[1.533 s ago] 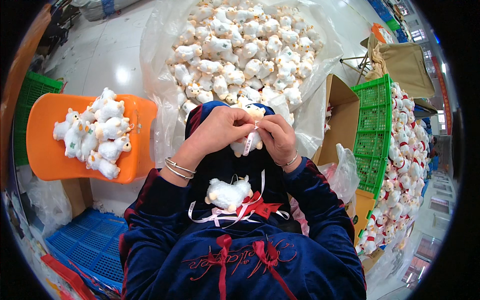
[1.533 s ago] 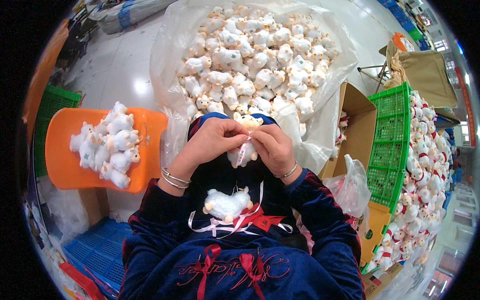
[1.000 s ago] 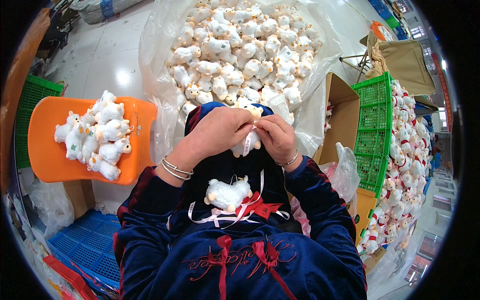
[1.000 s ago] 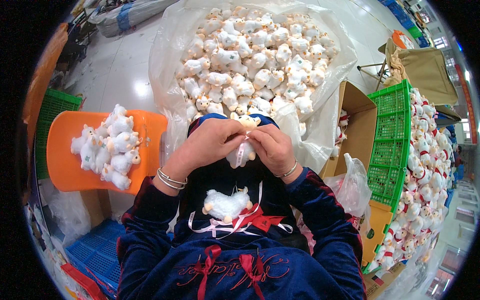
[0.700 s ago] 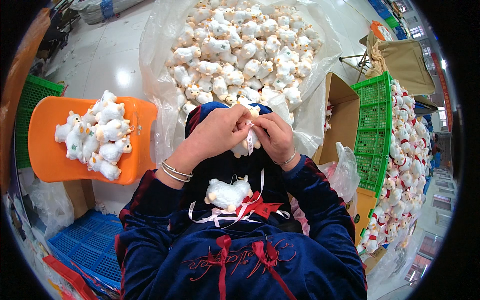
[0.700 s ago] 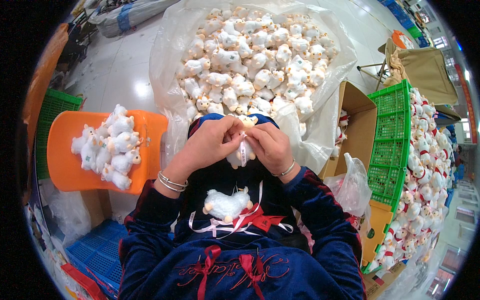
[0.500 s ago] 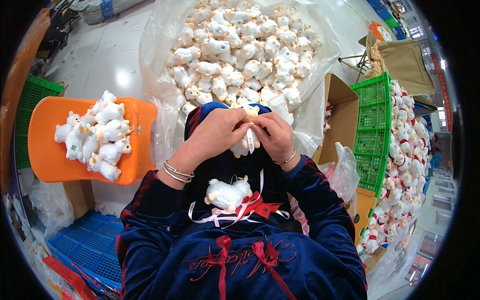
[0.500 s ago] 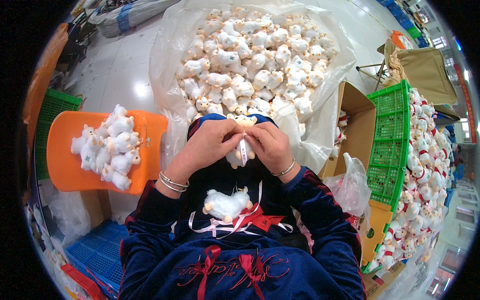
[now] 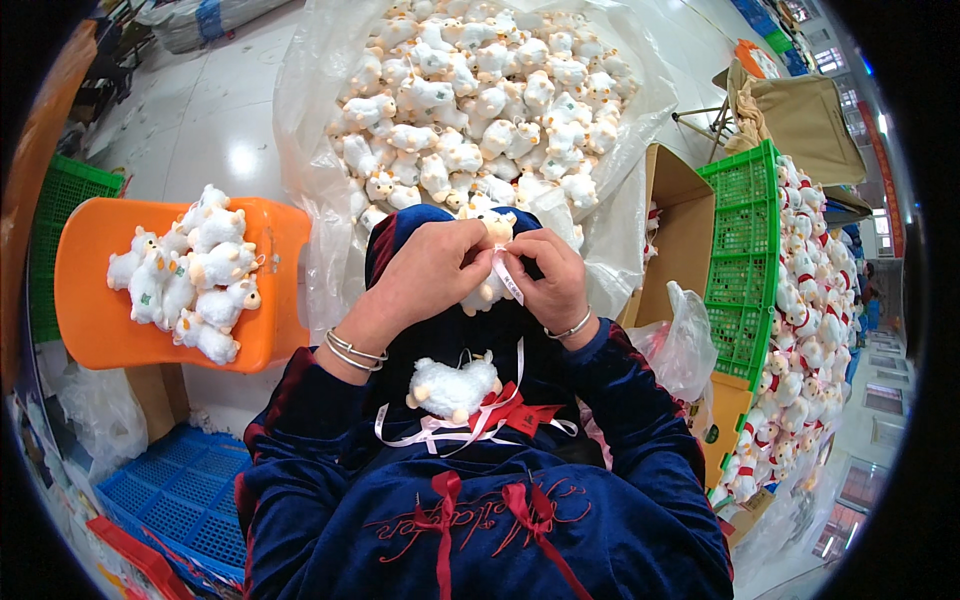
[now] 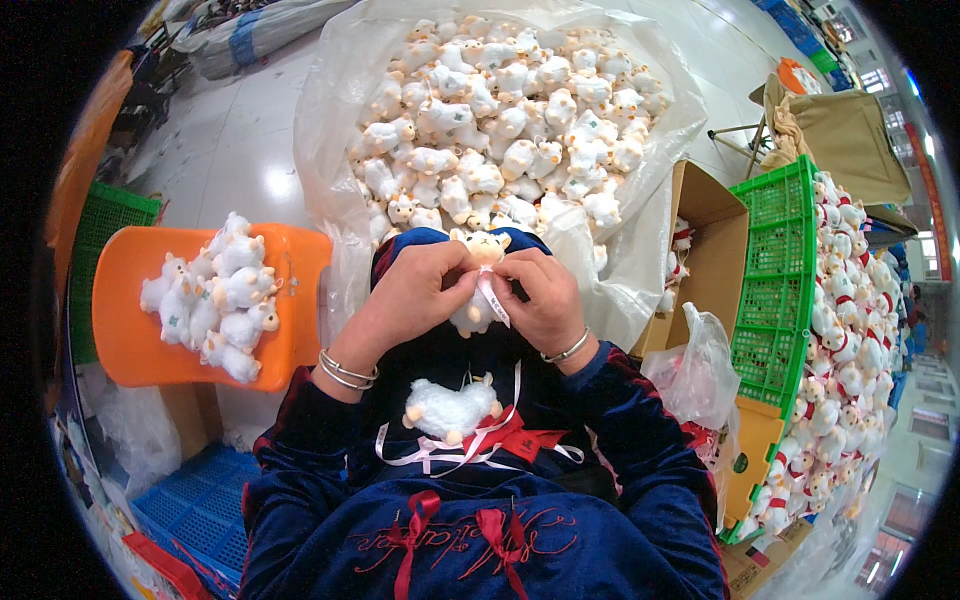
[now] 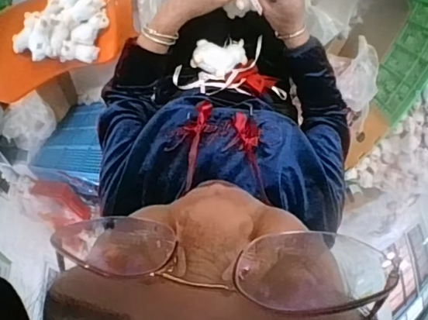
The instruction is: The person sits on the floor and ties red ribbons around small white plush toys. They pick up each toy, wrap the ribbon around its neck, and tie a bow before placing the finished toy into a nearby green crate.
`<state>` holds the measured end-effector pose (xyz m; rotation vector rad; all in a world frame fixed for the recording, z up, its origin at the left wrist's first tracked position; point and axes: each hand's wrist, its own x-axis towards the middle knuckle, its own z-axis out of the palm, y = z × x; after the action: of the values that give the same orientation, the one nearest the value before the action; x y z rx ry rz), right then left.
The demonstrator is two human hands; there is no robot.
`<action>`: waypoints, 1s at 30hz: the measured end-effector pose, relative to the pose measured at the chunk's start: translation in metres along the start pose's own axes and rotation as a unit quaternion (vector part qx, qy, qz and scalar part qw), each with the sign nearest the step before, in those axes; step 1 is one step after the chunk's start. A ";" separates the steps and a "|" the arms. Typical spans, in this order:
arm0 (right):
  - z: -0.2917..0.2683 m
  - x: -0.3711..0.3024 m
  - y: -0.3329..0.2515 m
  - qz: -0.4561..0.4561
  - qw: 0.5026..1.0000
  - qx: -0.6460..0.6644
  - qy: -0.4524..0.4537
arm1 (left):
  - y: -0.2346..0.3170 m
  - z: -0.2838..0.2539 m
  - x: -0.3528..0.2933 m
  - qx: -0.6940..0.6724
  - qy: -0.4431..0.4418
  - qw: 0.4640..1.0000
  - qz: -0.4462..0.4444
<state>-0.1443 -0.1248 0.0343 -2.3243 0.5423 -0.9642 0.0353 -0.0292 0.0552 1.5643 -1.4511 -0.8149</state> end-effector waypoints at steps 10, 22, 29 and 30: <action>-0.003 -0.009 -0.002 0.003 0.999 -0.036 0.013 | 0.000 0.006 -0.014 -0.045 0.067 0.995 -0.051; -0.014 -0.015 -0.010 0.405 0.865 0.290 -0.061 | -0.004 0.010 -0.025 -0.109 0.065 0.991 -0.043; -0.001 -0.023 -0.025 0.305 0.910 0.282 -0.014 | 0.000 0.007 -0.026 -0.163 0.029 0.978 -0.130; 0.001 -0.025 -0.026 0.299 0.914 0.274 -0.021 | 0.006 0.006 -0.027 -0.148 0.023 0.979 -0.141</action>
<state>-0.1562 -0.0911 0.0372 -1.5331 0.7865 -0.6517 0.0243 -0.0032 0.0558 1.5627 -1.0296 -1.0976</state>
